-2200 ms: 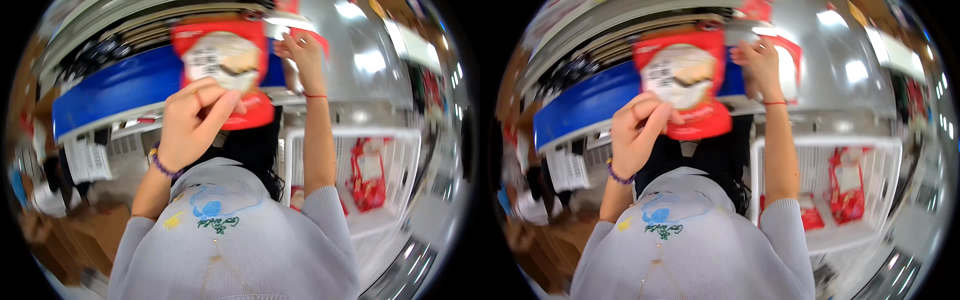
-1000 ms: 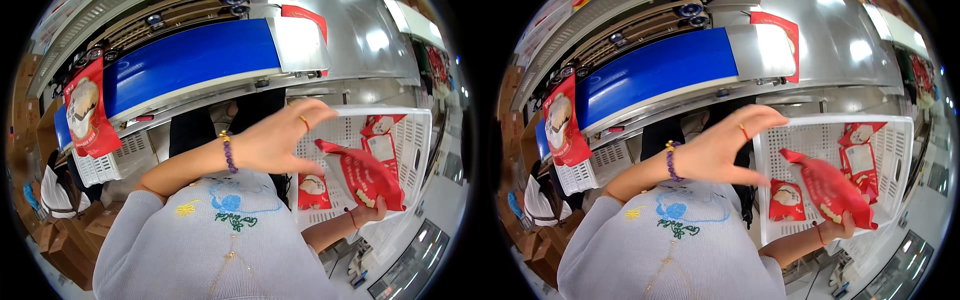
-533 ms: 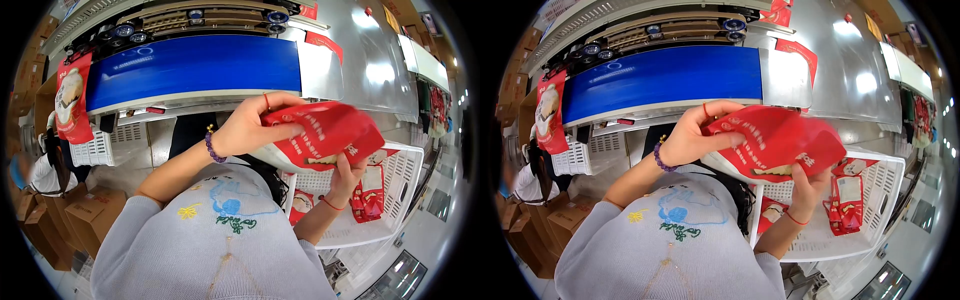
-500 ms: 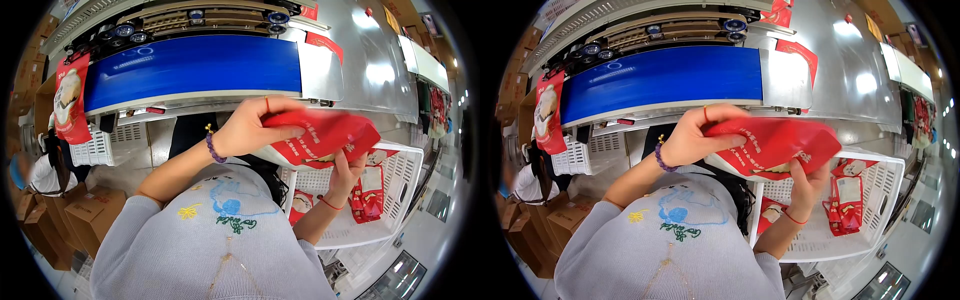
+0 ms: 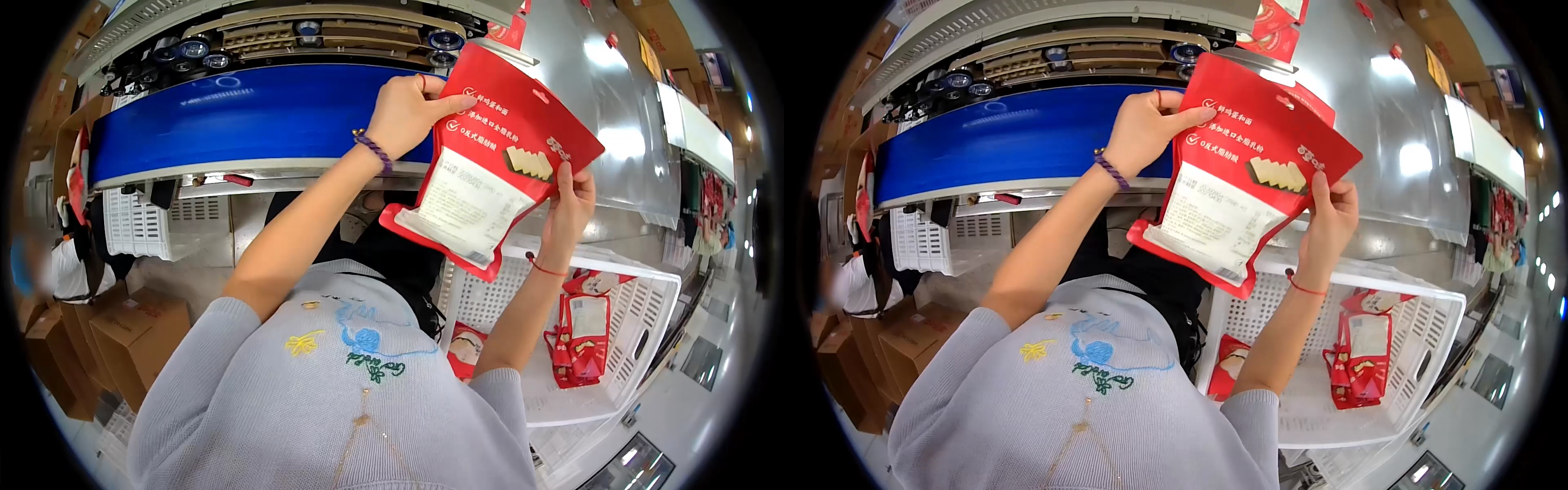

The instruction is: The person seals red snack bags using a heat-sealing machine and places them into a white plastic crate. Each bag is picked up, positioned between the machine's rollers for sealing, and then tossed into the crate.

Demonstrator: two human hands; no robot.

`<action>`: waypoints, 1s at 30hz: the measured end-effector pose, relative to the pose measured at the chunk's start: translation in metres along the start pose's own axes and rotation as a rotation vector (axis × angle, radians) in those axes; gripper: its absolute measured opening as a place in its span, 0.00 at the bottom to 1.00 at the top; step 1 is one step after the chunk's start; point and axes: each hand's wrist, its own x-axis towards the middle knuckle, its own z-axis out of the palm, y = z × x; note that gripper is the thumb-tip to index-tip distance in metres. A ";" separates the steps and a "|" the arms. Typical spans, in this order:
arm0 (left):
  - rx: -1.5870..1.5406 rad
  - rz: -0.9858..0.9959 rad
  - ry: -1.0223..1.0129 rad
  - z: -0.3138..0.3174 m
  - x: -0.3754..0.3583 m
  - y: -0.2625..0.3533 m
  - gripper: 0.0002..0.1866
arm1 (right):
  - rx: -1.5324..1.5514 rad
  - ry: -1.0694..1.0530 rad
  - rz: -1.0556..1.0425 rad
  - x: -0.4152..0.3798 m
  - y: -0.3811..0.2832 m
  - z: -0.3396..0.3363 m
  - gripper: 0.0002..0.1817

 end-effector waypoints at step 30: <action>0.199 0.289 0.471 -0.082 -0.097 0.035 0.10 | -0.305 -0.347 0.171 0.051 0.036 0.119 0.13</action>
